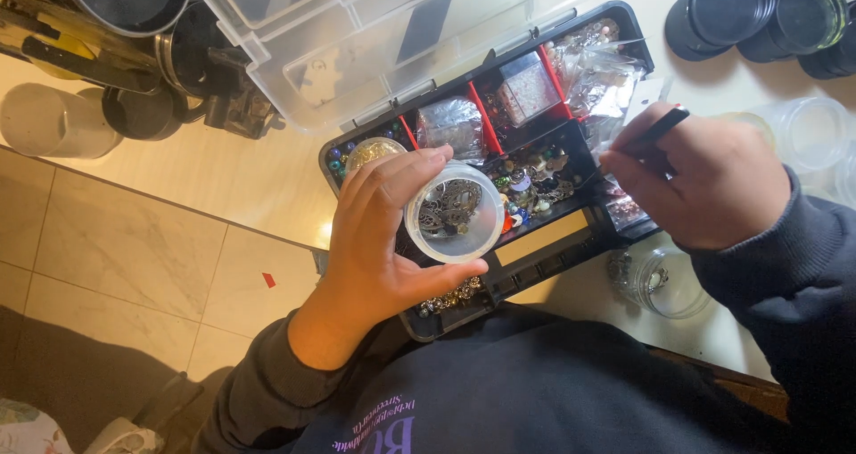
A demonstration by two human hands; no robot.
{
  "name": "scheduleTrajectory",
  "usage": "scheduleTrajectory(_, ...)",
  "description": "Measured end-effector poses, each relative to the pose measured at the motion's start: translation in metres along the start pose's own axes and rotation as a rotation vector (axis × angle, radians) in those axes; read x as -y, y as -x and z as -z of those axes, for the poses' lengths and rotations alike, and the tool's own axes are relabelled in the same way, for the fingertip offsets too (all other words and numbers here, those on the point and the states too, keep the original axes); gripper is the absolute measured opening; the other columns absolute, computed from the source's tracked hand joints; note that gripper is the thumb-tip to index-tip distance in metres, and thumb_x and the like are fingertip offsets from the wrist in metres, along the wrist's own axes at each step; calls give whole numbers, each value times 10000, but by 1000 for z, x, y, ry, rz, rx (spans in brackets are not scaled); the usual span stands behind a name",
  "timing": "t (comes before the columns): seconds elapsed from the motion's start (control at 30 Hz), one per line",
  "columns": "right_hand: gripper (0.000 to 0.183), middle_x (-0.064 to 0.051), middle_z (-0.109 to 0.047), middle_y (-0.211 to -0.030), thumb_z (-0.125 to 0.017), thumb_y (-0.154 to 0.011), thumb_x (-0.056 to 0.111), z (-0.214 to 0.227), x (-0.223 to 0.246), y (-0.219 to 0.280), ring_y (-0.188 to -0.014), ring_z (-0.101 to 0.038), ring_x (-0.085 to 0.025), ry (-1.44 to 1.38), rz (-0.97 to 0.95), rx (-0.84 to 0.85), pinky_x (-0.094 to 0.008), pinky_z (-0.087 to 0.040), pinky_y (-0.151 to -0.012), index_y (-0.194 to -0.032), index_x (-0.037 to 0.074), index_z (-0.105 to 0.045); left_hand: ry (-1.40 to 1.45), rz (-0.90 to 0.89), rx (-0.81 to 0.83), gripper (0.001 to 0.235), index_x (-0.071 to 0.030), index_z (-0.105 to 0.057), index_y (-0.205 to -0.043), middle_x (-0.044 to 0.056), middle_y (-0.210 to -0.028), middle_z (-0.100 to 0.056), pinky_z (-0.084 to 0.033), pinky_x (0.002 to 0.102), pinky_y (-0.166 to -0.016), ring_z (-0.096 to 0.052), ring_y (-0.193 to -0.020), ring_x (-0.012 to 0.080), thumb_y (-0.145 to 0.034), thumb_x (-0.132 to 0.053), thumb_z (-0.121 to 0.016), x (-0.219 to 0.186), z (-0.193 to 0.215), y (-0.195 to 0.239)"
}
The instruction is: The person uses tweezers to pick up small beads and metal findings from a compartmentalized organizer and places them into small plastic containers. The person handles various items including colorful beads and metallic clasps, sorting them into separate containers on the table.
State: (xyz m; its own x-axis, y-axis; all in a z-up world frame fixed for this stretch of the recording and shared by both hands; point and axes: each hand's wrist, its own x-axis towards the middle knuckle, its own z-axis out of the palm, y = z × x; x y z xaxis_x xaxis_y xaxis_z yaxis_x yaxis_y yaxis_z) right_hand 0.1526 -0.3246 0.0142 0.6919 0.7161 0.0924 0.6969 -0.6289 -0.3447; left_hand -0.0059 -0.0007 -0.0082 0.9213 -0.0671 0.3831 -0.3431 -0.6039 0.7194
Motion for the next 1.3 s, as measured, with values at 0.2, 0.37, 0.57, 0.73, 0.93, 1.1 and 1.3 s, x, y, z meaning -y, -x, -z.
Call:
scheduleTrajectory(0.2,156,-37,-781,-883,-808,-1072,194,-9,-8,6,-714,-715,-219,-112,-73,17,-384,-547,-721,-1152,81,-736,5,16,10,913,-151,-441,-1566,102,-1584,-632,-485,525,-1279,-655,-1491,353,-914,-588,-907,3,-1,1)
scheduleTrajectory(0.37,140,-31,-769,-837,-803,-1048,206,-4,-2,2,-674,-707,-198,-186,-180,69,-346,-530,-674,-1120,104,-741,-2,20,19,911,-166,-435,-1578,87,-1590,-632,-484,524,-1276,-659,-1487,345,-923,-605,-892,4,-2,1)
scheduleTrajectory(0.57,151,-16,-758,-787,-780,-1068,243,-6,3,0,-659,-722,-150,-289,-300,75,-294,-529,-688,-1125,111,-734,10,37,34,903,-163,-444,-1569,84,-1584,-640,-480,513,-1263,-657,-1488,339,-916,-608,-881,3,0,0)
scheduleTrajectory(0.73,177,-32,-775,-801,-772,-1068,217,-9,10,-2,-654,-753,-158,-293,-266,78,-294,-555,-665,-1171,89,-706,-2,35,28,922,-170,-438,-1576,76,-1588,-639,-482,511,-1254,-663,-1485,339,-909,-613,-897,3,-1,2)
scheduleTrajectory(0.93,114,-160,-807,-1049,-723,-1093,6,-8,19,-4,-723,-775,-198,-546,-317,-11,-271,-639,-613,-1171,-22,-646,-11,30,37,909,-151,-442,-1564,91,-1580,-643,-472,527,-1250,-666,-1475,350,-915,-613,-879,2,0,0)
scheduleTrajectory(1.1,162,-191,-752,-958,-843,-1099,19,-11,16,11,-713,-647,-223,-222,-69,-153,-345,-519,-662,-1139,-106,-747,-17,24,39,912,-143,-453,-1555,95,-1575,-651,-477,520,-1242,-673,-1463,351,-908,-613,-890,2,0,0)
scheduleTrajectory(1.3,120,-148,-776,-974,-826,-1085,66,-7,23,13,-682,-608,-216,-186,-12,-134,-344,-497,-653,-1107,-40,-774,-10,34,54,916,-141,-460,-1555,90,-1575,-648,-478,521,-1249,-668,-1471,348,-899,-612,-893,3,0,0)
